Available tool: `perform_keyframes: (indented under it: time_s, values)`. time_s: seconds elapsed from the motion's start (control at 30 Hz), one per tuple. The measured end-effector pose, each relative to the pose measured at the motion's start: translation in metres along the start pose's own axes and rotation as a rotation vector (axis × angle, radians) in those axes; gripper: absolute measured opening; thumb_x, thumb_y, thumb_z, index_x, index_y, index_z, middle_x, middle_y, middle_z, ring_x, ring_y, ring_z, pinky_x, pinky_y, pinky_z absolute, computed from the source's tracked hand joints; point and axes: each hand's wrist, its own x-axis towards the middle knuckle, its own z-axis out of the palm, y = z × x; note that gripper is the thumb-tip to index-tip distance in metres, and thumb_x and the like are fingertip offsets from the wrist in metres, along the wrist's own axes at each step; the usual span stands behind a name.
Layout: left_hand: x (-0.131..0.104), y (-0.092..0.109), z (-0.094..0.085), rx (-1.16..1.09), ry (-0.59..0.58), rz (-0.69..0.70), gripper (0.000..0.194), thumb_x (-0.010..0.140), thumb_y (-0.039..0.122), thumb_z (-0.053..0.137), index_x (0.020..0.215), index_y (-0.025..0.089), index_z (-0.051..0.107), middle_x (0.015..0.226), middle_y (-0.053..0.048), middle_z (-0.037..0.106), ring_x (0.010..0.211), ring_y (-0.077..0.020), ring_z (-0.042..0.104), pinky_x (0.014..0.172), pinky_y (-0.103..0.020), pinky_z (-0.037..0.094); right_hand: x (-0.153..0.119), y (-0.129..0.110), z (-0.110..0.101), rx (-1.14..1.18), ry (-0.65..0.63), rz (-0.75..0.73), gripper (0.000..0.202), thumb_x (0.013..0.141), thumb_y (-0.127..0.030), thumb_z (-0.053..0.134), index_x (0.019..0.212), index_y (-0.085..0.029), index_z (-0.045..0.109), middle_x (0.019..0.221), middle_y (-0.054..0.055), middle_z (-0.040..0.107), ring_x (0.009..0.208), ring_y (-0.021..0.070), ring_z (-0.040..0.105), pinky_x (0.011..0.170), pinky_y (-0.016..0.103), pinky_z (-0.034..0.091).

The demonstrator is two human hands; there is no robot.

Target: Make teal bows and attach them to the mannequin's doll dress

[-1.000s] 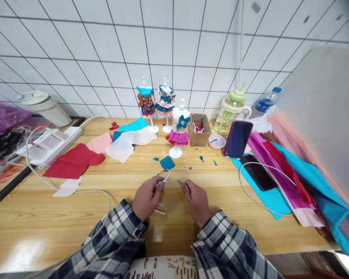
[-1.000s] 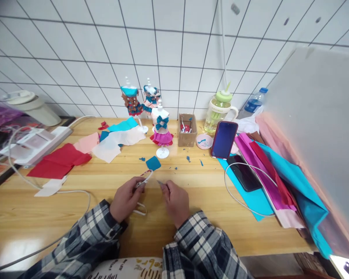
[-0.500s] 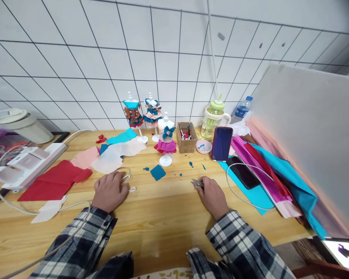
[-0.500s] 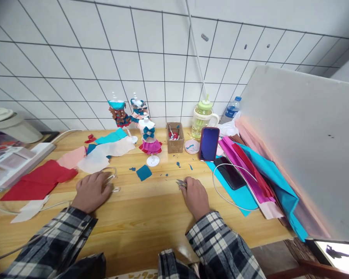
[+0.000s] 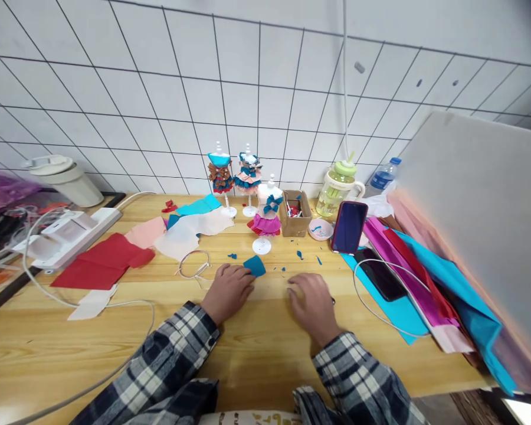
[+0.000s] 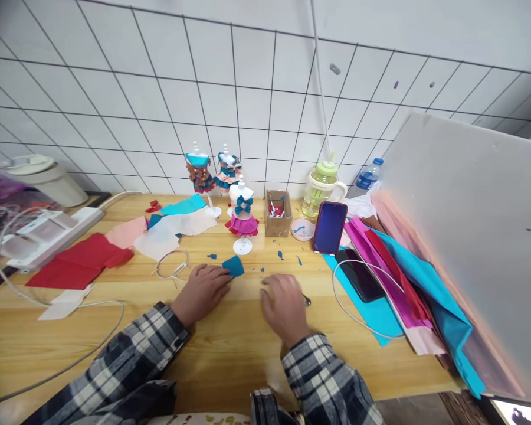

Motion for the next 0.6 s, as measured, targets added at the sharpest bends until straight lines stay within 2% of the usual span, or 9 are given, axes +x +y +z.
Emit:
perform_keyframes:
  time_s: [0.13,0.23,0.3,0.37,0.47,0.6]
  values:
    - [-0.012,0.009,-0.003,-0.059,-0.037,0.016,0.02,0.087,0.029,0.054,0.102,0.026,0.066,0.097,-0.005,0.067,0.095,-0.0233,0.057,0.087,-0.045,0.034,0.016,-0.032,0.024,0.064,-0.195,-0.132,0.018,0.088,-0.02,0.05,0.101,-0.021,0.062,0.1,0.005,0.064,0.097,0.0196,0.051,0.088,0.034,0.037]
    - [-0.017,0.008,-0.006,-0.136,-0.037,-0.026,0.022,0.087,0.03,0.053,0.103,0.023,0.065,0.094,-0.006,0.067,0.091,-0.0228,0.057,0.081,-0.041,0.037,0.024,-0.038,0.034,0.047,-0.264,-0.152,0.02,0.086,-0.02,0.053,0.103,-0.021,0.062,0.099,0.005,0.064,0.097,0.0198,0.051,0.086,0.034,0.037]
    - [-0.018,0.001,-0.007,-0.166,-0.02,-0.013,0.022,0.087,0.028,0.051,0.102,0.022,0.065,0.098,-0.006,0.067,0.092,-0.0223,0.056,0.082,-0.039,0.038,0.024,-0.032,0.035,0.033,-0.284,-0.165,0.018,0.084,-0.018,0.053,0.099,-0.022,0.063,0.1,0.004,0.065,0.099,0.0199,0.052,0.087,0.036,0.035]
    - [-0.018,-0.007,-0.007,-0.168,-0.028,0.062,0.022,0.086,0.025,0.052,0.102,0.025,0.067,0.105,-0.005,0.067,0.097,-0.0222,0.054,0.085,-0.039,0.036,0.023,-0.023,0.032,0.041,-0.298,-0.184,0.02,0.083,-0.012,0.051,0.093,-0.022,0.064,0.101,0.003,0.065,0.101,0.0193,0.052,0.09,0.037,0.034]
    - [-0.017,-0.011,-0.006,-0.147,-0.066,0.153,0.021,0.084,0.025,0.055,0.099,0.031,0.069,0.109,-0.001,0.069,0.101,-0.0227,0.053,0.089,-0.043,0.032,0.02,-0.013,0.027,0.09,-0.261,-0.178,0.026,0.081,-0.006,0.048,0.095,-0.021,0.064,0.106,0.004,0.065,0.104,0.0188,0.051,0.092,0.036,0.035]
    - [-0.015,-0.004,-0.004,-0.11,-0.056,0.117,0.017,0.085,0.03,0.056,0.096,0.029,0.069,0.106,-0.002,0.07,0.101,-0.023,0.053,0.092,-0.046,0.028,0.014,-0.017,0.024,0.127,-0.223,-0.17,0.018,0.084,-0.015,0.052,0.096,-0.02,0.064,0.1,0.006,0.064,0.096,0.0195,0.052,0.087,0.034,0.039]
